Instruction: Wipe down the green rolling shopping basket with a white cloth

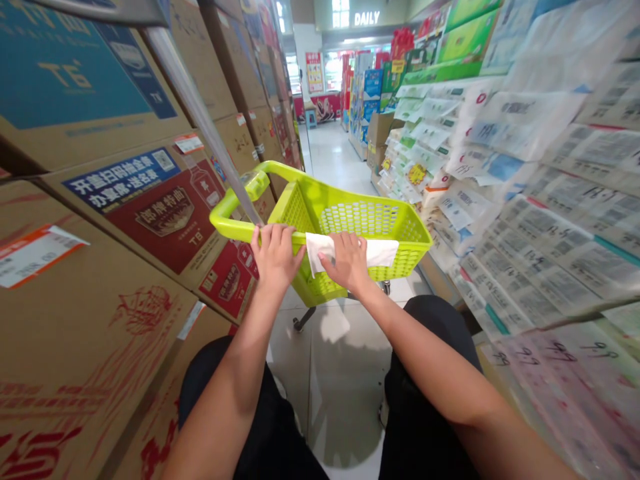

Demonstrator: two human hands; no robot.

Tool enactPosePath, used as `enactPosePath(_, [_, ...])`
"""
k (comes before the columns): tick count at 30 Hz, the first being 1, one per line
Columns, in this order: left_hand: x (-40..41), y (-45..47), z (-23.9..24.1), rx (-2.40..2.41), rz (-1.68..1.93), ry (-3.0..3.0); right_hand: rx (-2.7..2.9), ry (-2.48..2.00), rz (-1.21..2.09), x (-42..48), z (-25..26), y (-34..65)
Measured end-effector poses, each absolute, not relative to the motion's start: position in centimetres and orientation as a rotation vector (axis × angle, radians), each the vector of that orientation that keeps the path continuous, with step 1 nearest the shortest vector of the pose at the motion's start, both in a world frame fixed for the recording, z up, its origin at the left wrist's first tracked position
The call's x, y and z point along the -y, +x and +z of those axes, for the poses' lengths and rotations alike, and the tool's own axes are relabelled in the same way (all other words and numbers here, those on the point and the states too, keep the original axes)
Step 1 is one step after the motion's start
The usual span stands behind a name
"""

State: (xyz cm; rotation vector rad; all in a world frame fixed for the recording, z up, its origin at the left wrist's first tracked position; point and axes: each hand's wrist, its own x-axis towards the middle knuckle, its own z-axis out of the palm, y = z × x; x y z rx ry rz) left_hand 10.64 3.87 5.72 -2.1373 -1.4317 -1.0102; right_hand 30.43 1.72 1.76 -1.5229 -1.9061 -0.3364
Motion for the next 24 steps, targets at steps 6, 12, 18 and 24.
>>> enactPosePath(6, [-3.8, 9.4, 5.6, 1.383, -0.978, -2.169, 2.010, -1.507, -0.360, -1.3, 1.9, 32.2])
enactPosePath(12, [-4.3, 8.8, 5.8, 1.416, -1.002, -2.167, 1.892, -1.754, -0.427, -1.1, 1.2, 38.6])
enactPosePath(18, [-4.8, 9.6, 5.5, 1.445, -1.032, -2.144, 1.739, -1.904, -0.494, -1.1, 0.9, 41.2])
enactPosePath(24, [-4.4, 11.1, 5.0, 1.442, -1.031, -2.132, 1.760, -1.712, -0.464, -1.9, 1.3, 33.6])
